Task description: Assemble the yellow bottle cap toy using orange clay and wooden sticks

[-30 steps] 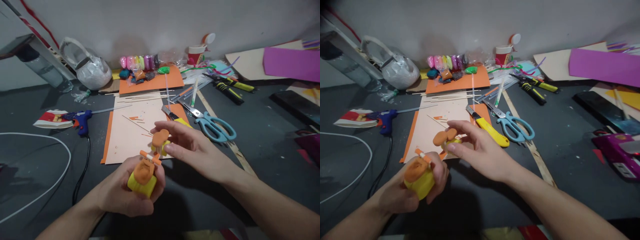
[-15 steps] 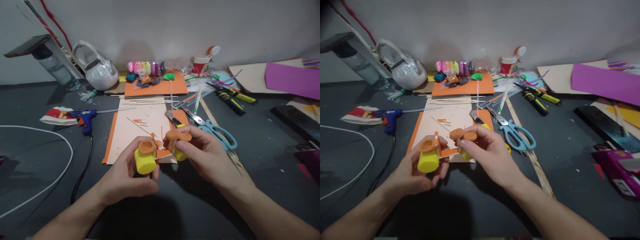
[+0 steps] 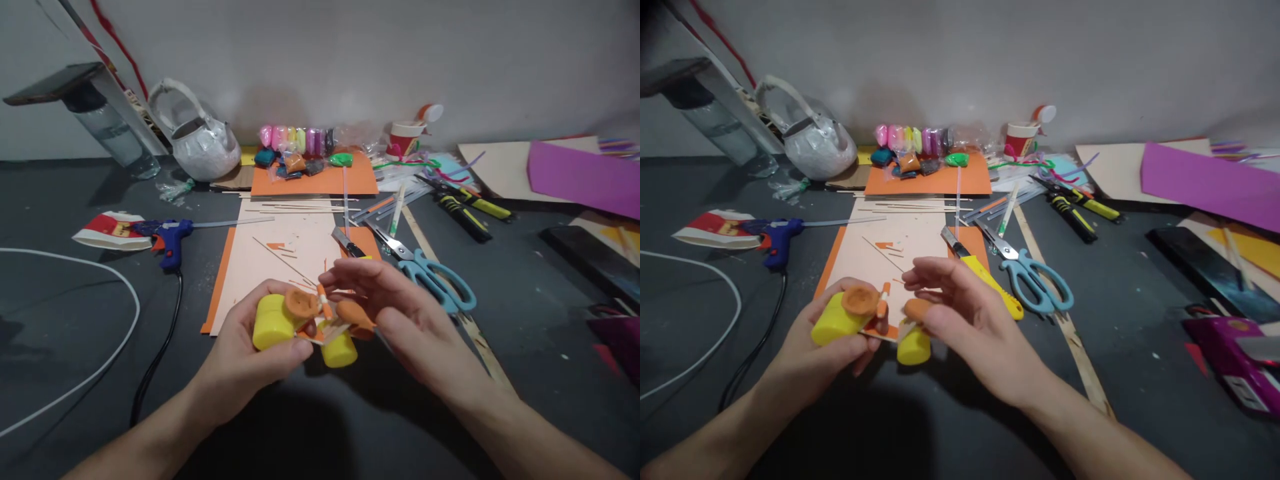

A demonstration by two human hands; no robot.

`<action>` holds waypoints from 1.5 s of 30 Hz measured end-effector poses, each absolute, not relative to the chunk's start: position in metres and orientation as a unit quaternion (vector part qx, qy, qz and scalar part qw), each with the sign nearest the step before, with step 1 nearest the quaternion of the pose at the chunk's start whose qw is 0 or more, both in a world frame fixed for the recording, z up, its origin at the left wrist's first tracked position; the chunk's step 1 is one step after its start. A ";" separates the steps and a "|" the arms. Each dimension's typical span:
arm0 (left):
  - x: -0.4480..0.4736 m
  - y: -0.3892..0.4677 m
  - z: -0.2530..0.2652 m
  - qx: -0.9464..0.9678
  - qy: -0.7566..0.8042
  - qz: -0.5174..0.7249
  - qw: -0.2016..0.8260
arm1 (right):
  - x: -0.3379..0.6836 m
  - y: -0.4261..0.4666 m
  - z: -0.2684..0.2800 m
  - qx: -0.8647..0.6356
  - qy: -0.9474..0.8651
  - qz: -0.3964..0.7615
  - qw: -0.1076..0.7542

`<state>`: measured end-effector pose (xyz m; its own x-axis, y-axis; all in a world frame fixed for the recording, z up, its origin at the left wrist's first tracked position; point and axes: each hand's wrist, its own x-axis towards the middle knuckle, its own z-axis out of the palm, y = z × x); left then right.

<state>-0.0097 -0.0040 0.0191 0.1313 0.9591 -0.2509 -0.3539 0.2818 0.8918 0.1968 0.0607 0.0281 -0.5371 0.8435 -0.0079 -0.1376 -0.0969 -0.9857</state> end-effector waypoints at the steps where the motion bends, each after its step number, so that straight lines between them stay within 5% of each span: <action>1: -0.009 -0.005 0.022 0.343 0.444 0.478 0.676 | 0.199 0.062 0.031 -0.313 -0.571 0.662 0.371; 8: 0.006 -0.015 0.025 0.398 0.426 0.432 0.688 | 0.204 0.063 0.052 -0.337 -0.685 0.568 0.306; 16: 0.001 -0.015 0.018 0.471 0.457 0.371 0.657 | 0.209 0.061 0.057 -0.332 -0.709 0.598 0.171; 25: 0.003 -0.015 0.020 0.460 0.439 0.348 0.689 | 0.207 0.059 0.056 -0.348 -0.717 0.584 0.154; 45: 0.006 -0.018 0.014 0.569 0.494 0.364 0.548 | 0.208 0.057 0.055 -0.357 -0.780 0.492 0.148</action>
<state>0.0058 -0.0177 0.0144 0.2471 0.9605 -0.1277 0.1630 0.0887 0.9826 0.2085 0.0571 0.0553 -0.7005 0.7035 -0.1200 0.4119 0.2612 -0.8730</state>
